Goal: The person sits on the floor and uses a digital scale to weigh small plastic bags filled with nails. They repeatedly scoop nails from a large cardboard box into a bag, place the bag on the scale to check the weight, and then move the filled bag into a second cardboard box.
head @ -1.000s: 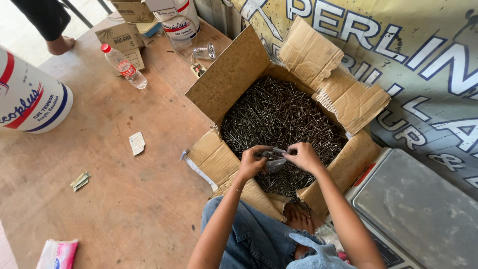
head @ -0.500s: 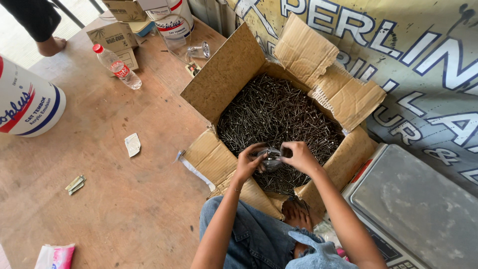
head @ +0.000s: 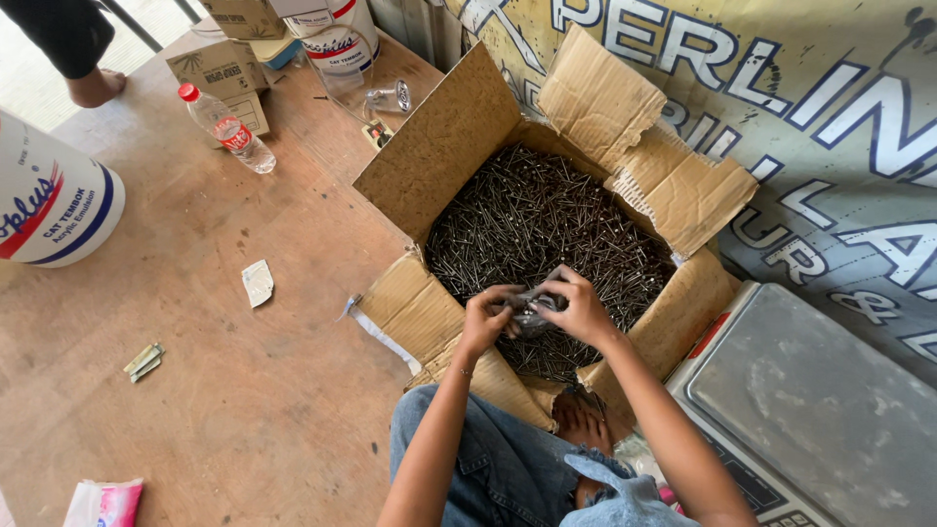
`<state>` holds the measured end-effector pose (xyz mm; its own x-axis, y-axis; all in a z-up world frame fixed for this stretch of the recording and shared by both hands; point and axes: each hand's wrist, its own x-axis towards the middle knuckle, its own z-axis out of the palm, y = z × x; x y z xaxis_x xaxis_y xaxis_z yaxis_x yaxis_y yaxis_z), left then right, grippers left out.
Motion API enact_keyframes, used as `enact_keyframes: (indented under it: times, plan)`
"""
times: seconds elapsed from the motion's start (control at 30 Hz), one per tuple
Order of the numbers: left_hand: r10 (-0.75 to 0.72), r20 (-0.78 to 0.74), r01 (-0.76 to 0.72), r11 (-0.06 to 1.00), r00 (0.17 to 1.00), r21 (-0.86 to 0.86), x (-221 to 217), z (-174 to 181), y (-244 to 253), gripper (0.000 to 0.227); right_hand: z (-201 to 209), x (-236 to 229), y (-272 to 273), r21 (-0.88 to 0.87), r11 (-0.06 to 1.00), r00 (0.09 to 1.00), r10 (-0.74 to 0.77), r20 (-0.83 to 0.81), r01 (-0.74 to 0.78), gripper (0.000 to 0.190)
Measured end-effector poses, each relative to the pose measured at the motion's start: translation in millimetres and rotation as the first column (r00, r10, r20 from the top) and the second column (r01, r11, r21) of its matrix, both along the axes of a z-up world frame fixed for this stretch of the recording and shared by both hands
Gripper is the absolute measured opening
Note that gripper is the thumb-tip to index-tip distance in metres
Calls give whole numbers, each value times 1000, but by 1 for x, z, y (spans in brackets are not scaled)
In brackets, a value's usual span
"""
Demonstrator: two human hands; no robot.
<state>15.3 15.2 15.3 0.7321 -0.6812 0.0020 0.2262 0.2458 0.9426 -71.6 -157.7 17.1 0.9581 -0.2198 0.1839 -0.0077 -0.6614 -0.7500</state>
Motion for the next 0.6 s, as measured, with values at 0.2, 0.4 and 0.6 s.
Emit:
enact_keyframes:
  times: [0.2,0.4,0.6]
  plan:
    - [-48,111,45,999,993,31,5,-44,-8,22,31,-12,-5,-204,979,977,-30,-209,-13,12]
    - [-50,97,46,998,994,39,2,-14,-2,28,36,-9,8,-243,967,963,11,-270,-79,14]
    - [-33,137,30,999,990,22,-1,-19,-4,25,35,-9,15,-590,780,950,18,-312,-208,11]
